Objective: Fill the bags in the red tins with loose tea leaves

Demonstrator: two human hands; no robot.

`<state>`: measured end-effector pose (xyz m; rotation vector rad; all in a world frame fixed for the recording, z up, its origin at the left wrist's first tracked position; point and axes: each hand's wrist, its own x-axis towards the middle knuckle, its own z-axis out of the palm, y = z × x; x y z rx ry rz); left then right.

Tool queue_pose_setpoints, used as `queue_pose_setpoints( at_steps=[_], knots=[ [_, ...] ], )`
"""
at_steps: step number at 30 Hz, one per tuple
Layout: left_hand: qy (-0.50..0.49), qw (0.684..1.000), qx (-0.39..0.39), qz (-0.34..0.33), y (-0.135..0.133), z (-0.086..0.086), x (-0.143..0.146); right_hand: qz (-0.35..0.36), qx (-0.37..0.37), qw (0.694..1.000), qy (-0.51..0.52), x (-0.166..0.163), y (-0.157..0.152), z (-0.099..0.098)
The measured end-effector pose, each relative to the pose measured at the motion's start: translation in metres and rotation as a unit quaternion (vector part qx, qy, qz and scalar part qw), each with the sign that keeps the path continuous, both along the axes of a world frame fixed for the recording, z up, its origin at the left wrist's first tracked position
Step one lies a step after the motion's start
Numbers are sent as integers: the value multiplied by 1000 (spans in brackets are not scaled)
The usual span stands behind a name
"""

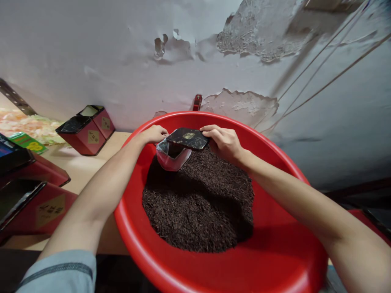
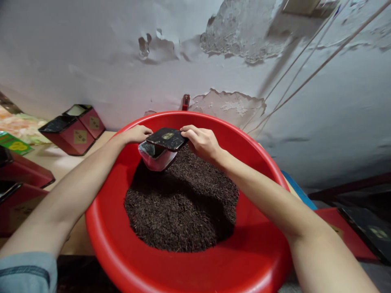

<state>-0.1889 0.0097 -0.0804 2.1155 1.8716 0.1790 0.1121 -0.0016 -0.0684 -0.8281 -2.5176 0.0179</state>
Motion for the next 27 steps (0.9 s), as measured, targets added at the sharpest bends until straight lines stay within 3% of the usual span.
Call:
queue_pose_setpoints(
  at_steps=[3,5,8,11,13,17,21,24,27],
  knots=[
    [0,1000,10,0,-1,1,1,-49,3,996,78,14,10,-1],
    [-2,999,42,-9,-1,3,4,-136,-19,982,126,29,23,-5],
    [-31,991,131,-6,-2,6,13,-283,-177,936,111,56,44,-19],
    [-63,977,202,-3,-4,10,24,-343,-317,884,-16,81,55,-35],
    [-59,974,217,-11,-6,12,28,-358,-295,879,-110,93,57,-41],
    [-40,976,213,-15,-7,10,29,-397,-142,880,-219,100,59,-46],
    [-36,976,212,-14,-5,8,26,-392,-141,863,-285,101,62,-52],
    [-40,976,213,-20,-3,7,24,-401,-102,858,-303,103,59,-56],
    [-42,975,216,-21,-2,6,23,-395,-33,879,-264,98,53,-57]
  ],
)
